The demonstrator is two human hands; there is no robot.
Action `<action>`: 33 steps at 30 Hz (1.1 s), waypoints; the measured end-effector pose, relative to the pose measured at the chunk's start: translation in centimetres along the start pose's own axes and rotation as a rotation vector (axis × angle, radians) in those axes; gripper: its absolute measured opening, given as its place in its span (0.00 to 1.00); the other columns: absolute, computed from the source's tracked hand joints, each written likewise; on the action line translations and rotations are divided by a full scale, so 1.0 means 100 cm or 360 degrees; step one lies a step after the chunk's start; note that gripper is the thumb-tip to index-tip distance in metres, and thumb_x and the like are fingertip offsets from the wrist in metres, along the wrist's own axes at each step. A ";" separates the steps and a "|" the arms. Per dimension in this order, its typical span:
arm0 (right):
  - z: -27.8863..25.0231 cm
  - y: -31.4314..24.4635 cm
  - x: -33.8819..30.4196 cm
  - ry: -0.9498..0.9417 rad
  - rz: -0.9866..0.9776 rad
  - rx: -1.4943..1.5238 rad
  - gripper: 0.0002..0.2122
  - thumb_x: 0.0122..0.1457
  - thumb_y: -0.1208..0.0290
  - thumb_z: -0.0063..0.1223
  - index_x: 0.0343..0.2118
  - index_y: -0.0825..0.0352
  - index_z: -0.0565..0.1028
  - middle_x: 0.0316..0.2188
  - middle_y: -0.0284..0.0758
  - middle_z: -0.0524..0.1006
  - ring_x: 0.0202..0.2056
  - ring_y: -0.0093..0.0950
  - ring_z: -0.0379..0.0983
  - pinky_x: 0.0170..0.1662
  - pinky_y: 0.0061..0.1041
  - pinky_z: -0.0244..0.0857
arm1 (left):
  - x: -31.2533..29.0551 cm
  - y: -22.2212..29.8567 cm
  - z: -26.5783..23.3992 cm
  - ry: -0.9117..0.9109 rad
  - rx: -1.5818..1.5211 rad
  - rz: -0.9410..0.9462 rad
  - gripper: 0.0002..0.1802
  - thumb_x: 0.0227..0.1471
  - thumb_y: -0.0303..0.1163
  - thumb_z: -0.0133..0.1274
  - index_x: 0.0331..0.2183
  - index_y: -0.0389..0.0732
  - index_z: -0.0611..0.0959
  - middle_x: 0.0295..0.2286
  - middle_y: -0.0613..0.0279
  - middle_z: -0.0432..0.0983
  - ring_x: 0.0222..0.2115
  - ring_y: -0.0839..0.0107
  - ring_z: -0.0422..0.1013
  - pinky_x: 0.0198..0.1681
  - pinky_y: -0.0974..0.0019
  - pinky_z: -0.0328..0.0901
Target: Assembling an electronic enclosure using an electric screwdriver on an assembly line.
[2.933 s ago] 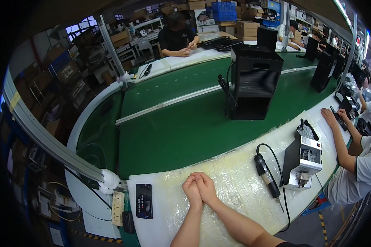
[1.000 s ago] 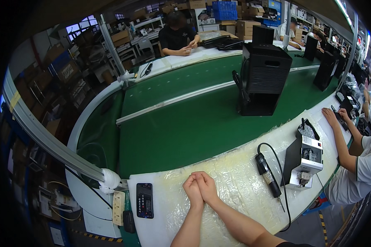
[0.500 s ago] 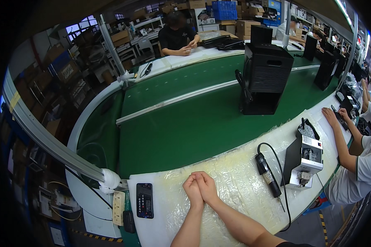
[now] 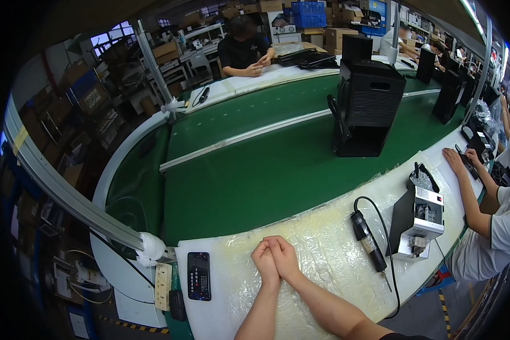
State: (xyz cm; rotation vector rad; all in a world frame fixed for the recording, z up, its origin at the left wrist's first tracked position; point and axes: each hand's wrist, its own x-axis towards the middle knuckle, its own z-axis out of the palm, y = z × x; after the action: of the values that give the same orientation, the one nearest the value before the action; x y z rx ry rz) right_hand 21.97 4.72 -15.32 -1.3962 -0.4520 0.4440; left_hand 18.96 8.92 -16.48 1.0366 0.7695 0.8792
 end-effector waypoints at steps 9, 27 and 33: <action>0.000 0.000 0.000 0.0002 0.0010 -0.0008 0.13 0.65 0.66 0.45 0.41 0.71 0.77 0.32 0.42 0.80 0.35 0.28 0.75 0.41 0.25 0.68 | -0.001 0.000 0.000 -0.0007 0.0001 0.0012 0.11 0.52 0.21 0.45 0.21 0.34 0.78 0.19 0.65 0.73 0.20 0.78 0.66 0.23 0.74 0.61; -0.001 -0.002 0.000 -0.0002 0.0021 -0.0025 0.13 0.65 0.66 0.45 0.40 0.71 0.77 0.33 0.43 0.80 0.36 0.29 0.76 0.41 0.26 0.68 | -0.002 0.004 0.002 -0.0027 -0.0033 0.0013 0.10 0.53 0.21 0.46 0.22 0.33 0.79 0.20 0.65 0.73 0.20 0.78 0.66 0.24 0.74 0.62; -0.001 0.000 0.000 -0.0001 0.0019 -0.0010 0.13 0.65 0.66 0.46 0.40 0.71 0.77 0.33 0.42 0.80 0.36 0.29 0.76 0.41 0.25 0.68 | -0.001 0.002 0.000 -0.0034 -0.0027 0.0016 0.10 0.53 0.21 0.46 0.22 0.34 0.78 0.20 0.65 0.73 0.20 0.78 0.66 0.24 0.74 0.62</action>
State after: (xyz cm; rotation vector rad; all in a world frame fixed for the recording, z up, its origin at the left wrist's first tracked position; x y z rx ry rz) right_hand 22.01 4.68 -15.34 -1.4057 -0.4460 0.4533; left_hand 18.90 8.81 -16.30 1.0339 0.7385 0.8805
